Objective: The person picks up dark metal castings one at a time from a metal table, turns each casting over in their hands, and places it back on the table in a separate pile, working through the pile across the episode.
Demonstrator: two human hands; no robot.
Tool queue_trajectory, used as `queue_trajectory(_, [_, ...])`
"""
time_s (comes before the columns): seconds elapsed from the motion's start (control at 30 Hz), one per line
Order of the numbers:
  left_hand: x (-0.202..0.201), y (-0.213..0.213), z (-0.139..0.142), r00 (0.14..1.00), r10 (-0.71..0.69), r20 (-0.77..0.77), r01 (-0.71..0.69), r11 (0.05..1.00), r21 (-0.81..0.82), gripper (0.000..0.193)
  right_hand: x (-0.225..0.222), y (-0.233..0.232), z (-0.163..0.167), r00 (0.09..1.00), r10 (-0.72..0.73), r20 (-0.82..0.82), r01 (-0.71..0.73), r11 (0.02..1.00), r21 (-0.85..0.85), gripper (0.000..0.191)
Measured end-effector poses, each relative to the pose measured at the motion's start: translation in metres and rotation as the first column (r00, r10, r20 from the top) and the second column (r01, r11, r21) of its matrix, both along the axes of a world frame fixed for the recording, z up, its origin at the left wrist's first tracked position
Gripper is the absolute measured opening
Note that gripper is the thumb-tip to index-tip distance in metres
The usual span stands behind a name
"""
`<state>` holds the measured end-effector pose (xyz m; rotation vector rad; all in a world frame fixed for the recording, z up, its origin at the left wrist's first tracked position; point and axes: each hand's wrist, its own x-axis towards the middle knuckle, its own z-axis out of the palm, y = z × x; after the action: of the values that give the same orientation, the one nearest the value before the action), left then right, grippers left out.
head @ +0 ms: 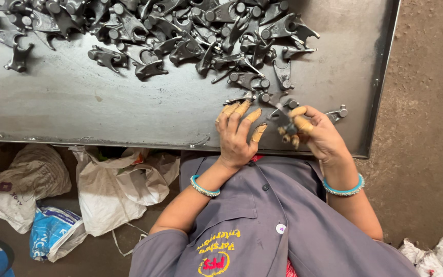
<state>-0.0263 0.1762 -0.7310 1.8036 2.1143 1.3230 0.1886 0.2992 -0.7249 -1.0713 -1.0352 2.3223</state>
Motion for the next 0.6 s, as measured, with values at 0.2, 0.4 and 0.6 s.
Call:
queue_trajectory(0.2, [-0.002, 0.0, -0.015, 0.999, -0.013, 0.029, 0.013, 1.0, 0.022, 0.033, -0.01, 0.02, 0.021, 0.991, 0.113, 0.07, -0.118, 0.99, 0.076, 0.022])
queue_trajectory(0.4, [-0.003, 0.001, -0.02, 0.997, -0.03, 0.071, 0.025, 0.996, 0.081, 0.032, -0.023, 0.018, 0.007, 0.994, -0.076, -0.083, 0.074, 0.997, -0.028, 0.026])
queue_trajectory(0.6, [-0.004, 0.004, -0.011, 0.996, -0.035, 0.082, 0.031, 0.998, 0.052, 0.034, -0.023, 0.002, -0.009, 0.98, -0.131, -0.15, 0.12, 0.99, -0.081, 0.023])
